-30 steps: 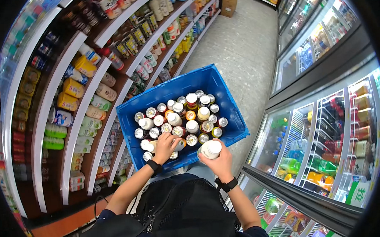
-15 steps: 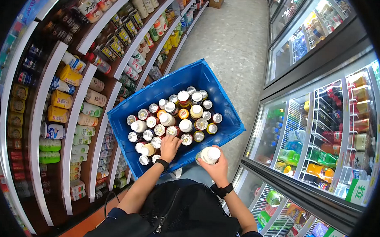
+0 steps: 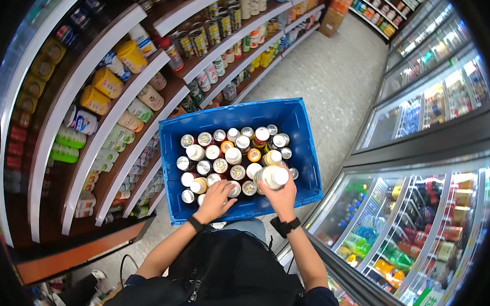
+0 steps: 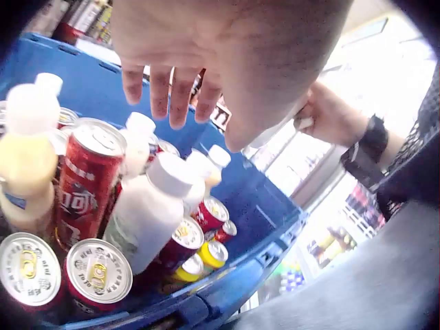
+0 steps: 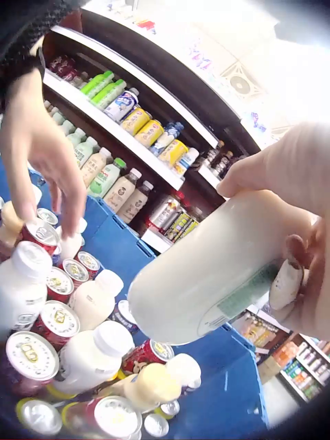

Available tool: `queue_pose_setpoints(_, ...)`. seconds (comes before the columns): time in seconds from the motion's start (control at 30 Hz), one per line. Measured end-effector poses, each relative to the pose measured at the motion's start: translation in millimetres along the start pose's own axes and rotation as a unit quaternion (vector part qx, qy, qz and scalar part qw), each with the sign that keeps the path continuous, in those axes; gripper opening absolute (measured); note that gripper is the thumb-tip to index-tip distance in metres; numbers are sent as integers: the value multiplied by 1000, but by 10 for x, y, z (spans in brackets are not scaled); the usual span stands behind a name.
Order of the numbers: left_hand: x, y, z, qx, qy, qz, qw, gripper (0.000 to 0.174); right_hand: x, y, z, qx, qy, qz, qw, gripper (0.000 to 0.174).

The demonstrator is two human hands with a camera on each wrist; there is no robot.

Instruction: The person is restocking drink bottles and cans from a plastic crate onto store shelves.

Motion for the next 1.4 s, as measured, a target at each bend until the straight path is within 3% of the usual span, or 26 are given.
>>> queue_pose_setpoints(0.07, -227, 181, -219, -91, 60, -44, 993, 36, 157, 39, 347, -23, 5, 22, 999, 68)
queue_pose_setpoints(0.13, -528, 350, -515, -133, 16, -66, 989, 27, 332, 11, 715, -110, 11, -48, 993, 67)
queue_pose_setpoints(0.2, -760, 597, -829, -162, -53, -15, 985, 24, 585, -75, 1071, -137, 33, -130, 981, 66)
queue_pose_setpoints(0.37, -882, 1024, -1787, -325, -148, -25, 934, 18, 1056, -693, 1472, -103, 119, -213, 964, 64)
queue_pose_setpoints(0.57, -706, 1003, -2565, -467, -211, -43, 858, 15, 1329, -1455, 1553, 1, 207, -257, 944, 72)
queue_pose_setpoints(0.67, -524, 958, -2637, -483, -192, -61, 852, 15, 1405, -1514, 1563, 12, 221, -308, 925, 69)
queue_pose_setpoints(0.73, -523, 943, -2586, -486, -178, -69, 853, 15, 1410, -1576, 1573, 32, 256, -381, 888, 69)
queue_pose_setpoints(0.93, -649, 1002, -2479, -477, -191, -71, 855, 14, 1345, -1512, 1556, 34, 258, -396, 880, 67)
queue_pose_setpoints(1.0, -712, 1038, -2418, -466, -186, -70, 862, 13, 1316, -1504, 1553, 17, 222, -316, 922, 69)
queue_pose_setpoints(1.07, -795, 1055, -2370, -455, -190, -64, 867, 13, 1281, -1558, 1486, 32, 242, -291, 925, 72)
queue_pose_setpoints(1.13, -869, 1073, -2330, -443, -194, -58, 873, 14, 1183, -1395, 1436, -28, 175, -284, 942, 78)
queue_pose_setpoints(1.2, -938, 1097, -2296, -431, -195, -53, 880, 14, 1081, -1351, 1330, -41, 159, -283, 945, 73)
queue_pose_setpoints(1.3, -1130, 1153, -2265, -413, -204, -38, 887, 13, 838, -1172, 1136, -69, 78, -134, 985, 51)
queue_pose_setpoints(1.4, -1481, 1307, -2308, -395, -250, 6, 884, 12, 583, -946, 793, -51, 69, -127, 988, 47)
Point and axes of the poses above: each hand's wrist, its own z-axis towards the middle knuckle, its own x-axis out of the palm, y = z × x, the point moved 8 cm from there along z, towards the middle knuckle, and after that the axes turned 13 degrees about -x, right-handed, at the moved point
